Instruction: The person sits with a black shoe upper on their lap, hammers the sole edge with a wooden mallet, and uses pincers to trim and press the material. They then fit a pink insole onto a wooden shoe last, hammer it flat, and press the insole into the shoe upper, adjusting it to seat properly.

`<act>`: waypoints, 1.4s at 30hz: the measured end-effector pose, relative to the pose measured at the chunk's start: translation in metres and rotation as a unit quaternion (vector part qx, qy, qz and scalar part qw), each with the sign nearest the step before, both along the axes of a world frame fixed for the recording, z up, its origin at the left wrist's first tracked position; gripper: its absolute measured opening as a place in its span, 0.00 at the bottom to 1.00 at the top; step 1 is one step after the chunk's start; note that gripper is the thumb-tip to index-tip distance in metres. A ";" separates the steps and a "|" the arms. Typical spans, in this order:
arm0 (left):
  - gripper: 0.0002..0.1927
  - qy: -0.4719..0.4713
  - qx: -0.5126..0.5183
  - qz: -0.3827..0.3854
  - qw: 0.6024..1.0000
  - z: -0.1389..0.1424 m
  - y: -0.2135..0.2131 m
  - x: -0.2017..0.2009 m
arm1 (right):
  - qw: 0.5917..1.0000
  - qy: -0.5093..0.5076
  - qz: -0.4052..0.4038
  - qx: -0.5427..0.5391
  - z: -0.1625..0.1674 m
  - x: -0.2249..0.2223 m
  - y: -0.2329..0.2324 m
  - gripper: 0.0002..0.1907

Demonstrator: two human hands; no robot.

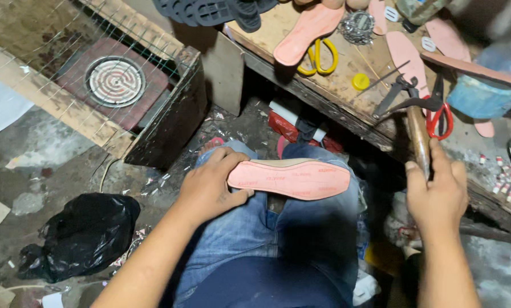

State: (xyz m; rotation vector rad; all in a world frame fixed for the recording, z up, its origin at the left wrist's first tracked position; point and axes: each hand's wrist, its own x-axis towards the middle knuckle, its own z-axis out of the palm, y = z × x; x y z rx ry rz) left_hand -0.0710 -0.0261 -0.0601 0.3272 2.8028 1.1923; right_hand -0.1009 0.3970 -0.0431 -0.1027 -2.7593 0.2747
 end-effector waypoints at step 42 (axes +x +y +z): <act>0.52 -0.415 0.706 -0.212 0.533 -0.010 0.116 0.028 | 0.683 -0.103 0.244 -0.681 0.044 0.044 -0.114 0.12</act>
